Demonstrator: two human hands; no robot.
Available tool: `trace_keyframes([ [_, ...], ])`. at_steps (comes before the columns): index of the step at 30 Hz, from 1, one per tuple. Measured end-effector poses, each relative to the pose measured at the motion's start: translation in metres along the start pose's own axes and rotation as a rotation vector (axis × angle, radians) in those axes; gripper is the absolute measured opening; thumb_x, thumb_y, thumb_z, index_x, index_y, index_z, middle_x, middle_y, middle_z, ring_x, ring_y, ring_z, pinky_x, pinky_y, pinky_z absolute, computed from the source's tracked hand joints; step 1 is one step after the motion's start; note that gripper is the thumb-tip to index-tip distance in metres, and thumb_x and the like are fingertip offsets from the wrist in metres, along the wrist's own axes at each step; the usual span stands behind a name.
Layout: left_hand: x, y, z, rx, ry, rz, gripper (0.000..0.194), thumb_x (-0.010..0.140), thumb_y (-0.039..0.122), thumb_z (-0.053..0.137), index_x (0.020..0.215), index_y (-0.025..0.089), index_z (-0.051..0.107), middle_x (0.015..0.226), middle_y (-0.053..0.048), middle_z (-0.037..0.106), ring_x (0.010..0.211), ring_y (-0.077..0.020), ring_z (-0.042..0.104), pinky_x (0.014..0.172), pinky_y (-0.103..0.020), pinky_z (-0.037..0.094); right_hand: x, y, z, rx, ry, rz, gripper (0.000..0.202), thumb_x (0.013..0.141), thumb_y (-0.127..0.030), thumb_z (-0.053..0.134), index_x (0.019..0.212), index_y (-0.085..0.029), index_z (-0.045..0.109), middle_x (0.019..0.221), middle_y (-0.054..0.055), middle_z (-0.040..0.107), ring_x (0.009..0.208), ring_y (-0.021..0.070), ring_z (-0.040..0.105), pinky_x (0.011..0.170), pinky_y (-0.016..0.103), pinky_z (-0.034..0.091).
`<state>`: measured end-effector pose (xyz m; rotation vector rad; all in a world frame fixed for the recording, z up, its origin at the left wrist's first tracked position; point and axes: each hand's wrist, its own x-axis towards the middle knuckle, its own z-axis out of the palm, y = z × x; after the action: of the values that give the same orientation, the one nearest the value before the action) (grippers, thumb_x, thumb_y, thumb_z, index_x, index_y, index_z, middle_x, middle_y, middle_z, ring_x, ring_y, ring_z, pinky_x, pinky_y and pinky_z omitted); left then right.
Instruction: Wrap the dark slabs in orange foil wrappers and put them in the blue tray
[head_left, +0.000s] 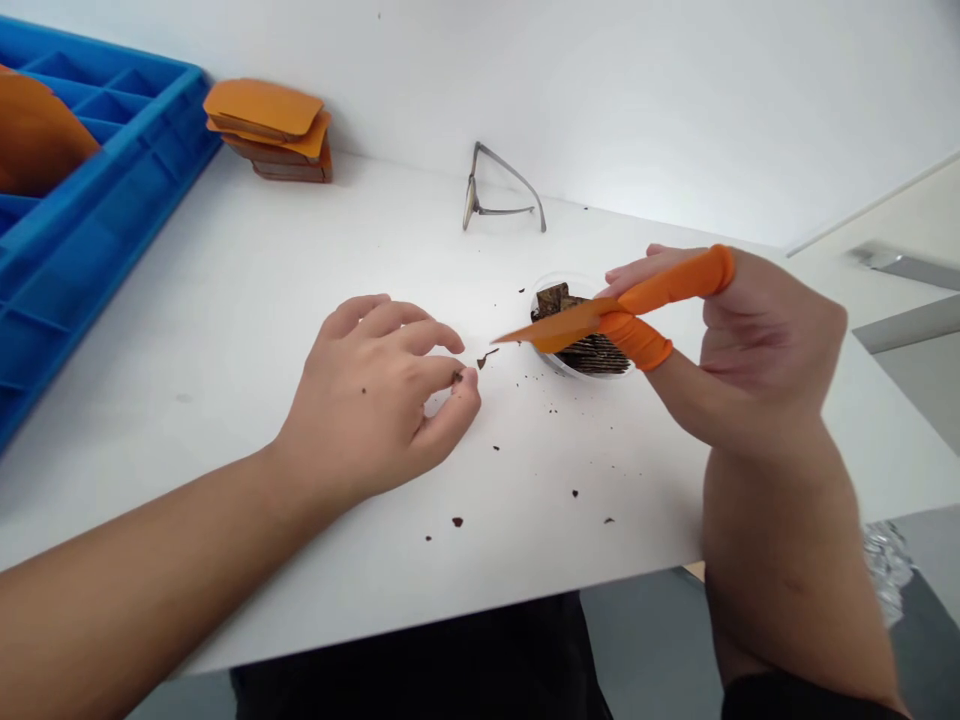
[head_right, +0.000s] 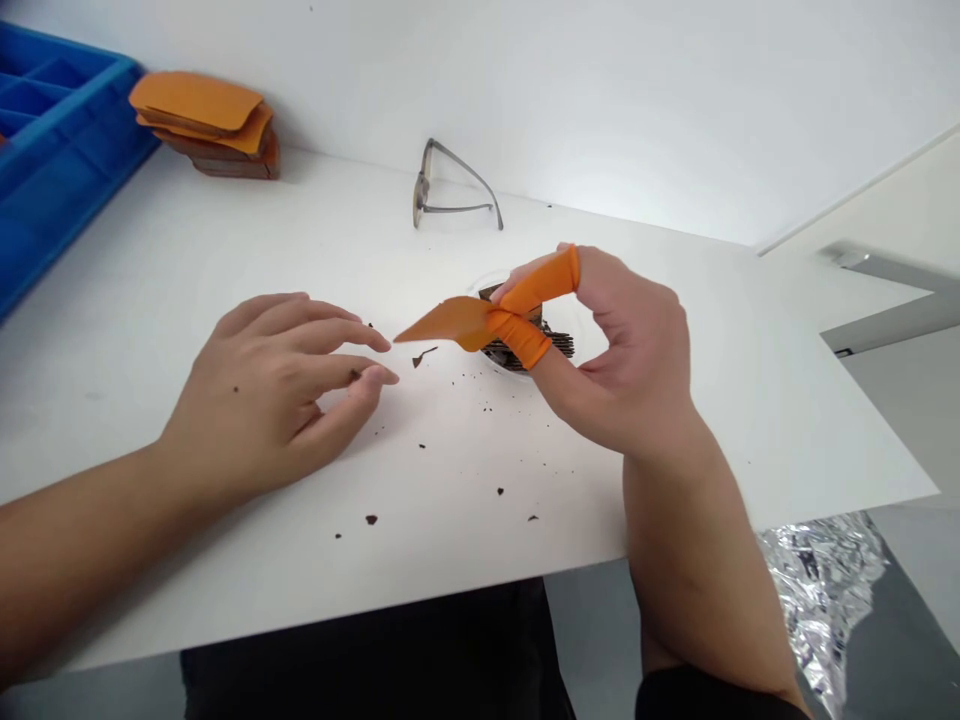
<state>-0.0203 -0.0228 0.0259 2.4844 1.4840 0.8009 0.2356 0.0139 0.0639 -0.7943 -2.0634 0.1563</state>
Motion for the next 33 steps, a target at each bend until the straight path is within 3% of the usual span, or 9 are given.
trace_keyframes([
  [3, 0.0, 0.0, 0.0, 0.01, -0.025, -0.027, 0.029, 0.089, 0.04, 0.055, 0.084, 0.028, 0.081, 0.11, -0.005, 0.078, 0.118, -0.0394, 0.064, 0.11, -0.064, 0.038, 0.001, 0.002, 0.001, 0.01, -0.023, -0.036, 0.031, 0.074, -0.004, 0.074, 0.095, -0.027, 0.075, 0.093, 0.001, 0.078, 0.097, 0.0262, 0.073, 0.095, 0.049, 0.06],
  [7, -0.003, -0.002, 0.0, -0.014, -0.028, 0.018, 0.043, 0.092, 0.031, 0.04, 0.077, 0.028, 0.08, 0.12, -0.004, 0.075, 0.131, -0.0388, 0.057, 0.116, -0.064, 0.029, 0.0, -0.001, 0.004, -0.004, -0.103, 0.0, 0.028, 0.078, -0.007, 0.072, 0.096, -0.029, 0.072, 0.095, 0.001, 0.076, 0.096, 0.0256, 0.072, 0.086, 0.047, 0.06],
  [11, -0.004, -0.002, -0.001, -0.045, -0.042, -0.013, 0.048, 0.096, 0.029, 0.032, 0.101, 0.027, 0.079, 0.13, -0.003, 0.071, 0.137, -0.0373, 0.051, 0.114, -0.059, 0.032, -0.001, -0.003, 0.007, 0.046, -0.129, 0.018, 0.024, 0.082, -0.01, 0.072, 0.096, -0.029, 0.071, 0.098, 0.002, 0.075, 0.097, 0.0243, 0.072, 0.089, 0.048, 0.061],
  [14, -0.002, 0.0, -0.001, -0.08, -0.076, -0.12, 0.042, 0.099, 0.042, 0.038, 0.116, 0.022, 0.071, 0.13, -0.008, 0.07, 0.133, -0.0371, 0.053, 0.108, -0.056, 0.038, -0.001, -0.003, 0.006, 0.022, -0.112, -0.007, 0.021, 0.083, -0.012, 0.072, 0.095, -0.029, 0.07, 0.1, 0.001, 0.075, 0.103, 0.0249, 0.071, 0.098, 0.051, 0.059],
  [17, 0.001, 0.0, 0.001, -0.16, -0.095, -0.256, 0.048, 0.093, 0.061, 0.054, 0.12, 0.022, 0.064, 0.122, -0.009, 0.072, 0.115, -0.0331, 0.061, 0.093, -0.047, 0.048, -0.001, -0.002, 0.004, -0.006, -0.164, -0.019, 0.021, 0.085, -0.013, 0.071, 0.096, -0.031, 0.07, 0.105, -0.001, 0.076, 0.109, 0.0241, 0.071, 0.101, 0.05, 0.059],
  [21, 0.001, 0.001, 0.005, -0.331, -0.012, -0.273, 0.035, 0.092, 0.058, 0.062, 0.11, 0.029, 0.07, 0.116, -0.002, 0.074, 0.108, -0.0243, 0.064, 0.078, -0.033, 0.051, -0.002, -0.001, 0.003, 0.011, -0.253, -0.01, 0.018, 0.084, -0.014, 0.072, 0.096, -0.027, 0.07, 0.107, 0.0, 0.077, 0.113, 0.023, 0.07, 0.096, 0.044, 0.062],
  [25, -0.003, 0.004, 0.01, -0.46, 0.055, -0.307, 0.027, 0.093, 0.051, 0.065, 0.098, 0.027, 0.075, 0.102, 0.0, 0.077, 0.096, -0.0193, 0.067, 0.066, -0.026, 0.05, -0.004, -0.002, 0.007, 0.063, -0.271, 0.036, 0.013, 0.088, -0.017, 0.07, 0.097, -0.027, 0.07, 0.105, 0.0, 0.076, 0.109, 0.0222, 0.071, 0.095, 0.044, 0.06],
  [30, -0.005, 0.009, 0.011, -0.563, 0.101, -0.224, 0.013, 0.09, 0.039, 0.071, 0.092, 0.028, 0.078, 0.094, 0.001, 0.078, 0.087, -0.0158, 0.067, 0.067, -0.025, 0.05, -0.004, -0.007, 0.014, 0.155, -0.307, 0.136, 0.005, 0.094, -0.025, 0.066, 0.097, -0.027, 0.069, 0.102, 0.0, 0.074, 0.085, 0.0167, 0.069, 0.07, 0.035, 0.058],
  [33, -0.004, 0.009, 0.01, -0.676, 0.12, -0.295, 0.015, 0.092, 0.035, 0.068, 0.084, 0.025, 0.076, 0.085, 0.001, 0.075, 0.079, -0.0139, 0.065, 0.068, -0.025, 0.05, -0.005, -0.01, 0.014, 0.14, -0.288, 0.167, 0.008, 0.094, -0.029, 0.068, 0.101, -0.027, 0.07, 0.112, 0.002, 0.073, 0.095, 0.0186, 0.07, 0.073, 0.035, 0.059],
])
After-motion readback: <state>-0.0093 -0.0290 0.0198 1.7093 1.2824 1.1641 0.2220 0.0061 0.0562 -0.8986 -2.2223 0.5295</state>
